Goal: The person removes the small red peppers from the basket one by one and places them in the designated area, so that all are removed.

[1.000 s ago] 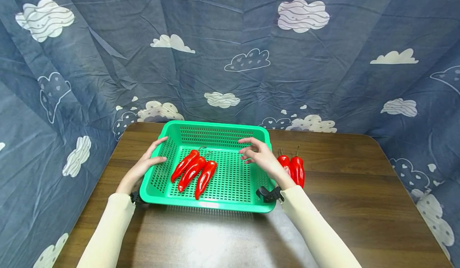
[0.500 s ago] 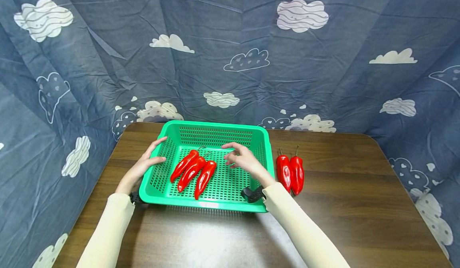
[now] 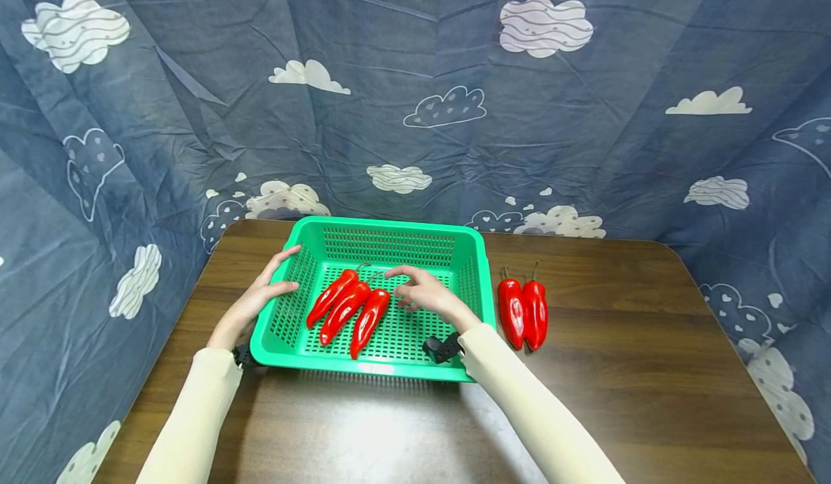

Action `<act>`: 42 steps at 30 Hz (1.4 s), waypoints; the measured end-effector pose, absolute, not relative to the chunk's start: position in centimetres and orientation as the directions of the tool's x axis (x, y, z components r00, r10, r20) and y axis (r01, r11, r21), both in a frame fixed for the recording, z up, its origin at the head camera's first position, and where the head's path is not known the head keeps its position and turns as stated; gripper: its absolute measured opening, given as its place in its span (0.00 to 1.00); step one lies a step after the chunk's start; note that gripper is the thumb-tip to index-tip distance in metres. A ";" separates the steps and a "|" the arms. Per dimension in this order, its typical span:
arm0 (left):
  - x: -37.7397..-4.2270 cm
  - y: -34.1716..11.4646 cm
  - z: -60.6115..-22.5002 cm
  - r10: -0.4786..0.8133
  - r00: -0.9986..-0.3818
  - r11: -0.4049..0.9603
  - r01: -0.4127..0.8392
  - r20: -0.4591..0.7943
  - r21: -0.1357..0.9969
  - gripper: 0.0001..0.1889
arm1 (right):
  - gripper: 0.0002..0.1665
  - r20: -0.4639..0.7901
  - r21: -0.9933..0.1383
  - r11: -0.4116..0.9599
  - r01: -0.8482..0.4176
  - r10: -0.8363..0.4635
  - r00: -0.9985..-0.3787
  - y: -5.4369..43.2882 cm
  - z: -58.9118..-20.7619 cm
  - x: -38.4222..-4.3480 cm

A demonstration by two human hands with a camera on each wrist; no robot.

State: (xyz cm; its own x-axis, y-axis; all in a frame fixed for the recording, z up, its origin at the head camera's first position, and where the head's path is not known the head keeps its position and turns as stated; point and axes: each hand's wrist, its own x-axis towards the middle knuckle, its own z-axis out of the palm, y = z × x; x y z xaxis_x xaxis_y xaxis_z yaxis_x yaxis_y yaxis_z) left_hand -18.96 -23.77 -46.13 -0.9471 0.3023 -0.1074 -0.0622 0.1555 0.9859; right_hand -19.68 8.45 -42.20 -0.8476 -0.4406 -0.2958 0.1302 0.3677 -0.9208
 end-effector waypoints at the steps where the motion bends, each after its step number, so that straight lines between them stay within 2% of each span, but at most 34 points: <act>1: -19.0 -23.8 -46.1 0.300 -0.948 0.157 -0.063 -0.108 0.986 0.35 | 0.24 -0.302 -0.918 0.373 0.132 -0.445 -0.843 8.3 -42.2 -19.7; 19: -18.9 -23.7 -46.0 0.314 -0.939 0.127 -0.105 -0.140 0.986 0.36 | 0.25 -0.445 -0.855 0.482 0.192 -0.488 -0.751 6.7 -43.6 -19.6; 27: -19.0 -23.7 -46.1 0.313 -0.939 0.121 -0.112 -0.145 0.986 0.35 | 0.24 -0.464 -0.837 0.520 0.170 -0.509 -0.725 6.4 -43.6 -19.6; 42: -18.9 -23.7 -46.1 0.305 -0.943 0.140 -0.090 -0.130 0.986 0.35 | 0.22 -0.343 -0.911 0.379 0.164 -0.475 -0.810 6.5 -43.7 -19.7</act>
State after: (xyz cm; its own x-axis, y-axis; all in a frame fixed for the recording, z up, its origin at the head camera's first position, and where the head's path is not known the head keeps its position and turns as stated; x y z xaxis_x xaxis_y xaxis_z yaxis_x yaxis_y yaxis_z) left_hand -18.86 -23.71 -46.13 -0.9435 0.3051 -0.1295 -0.0900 0.1404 0.9860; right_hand -19.68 6.47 -43.71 -0.8100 -0.4753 -0.3435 0.1639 0.3788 -0.9108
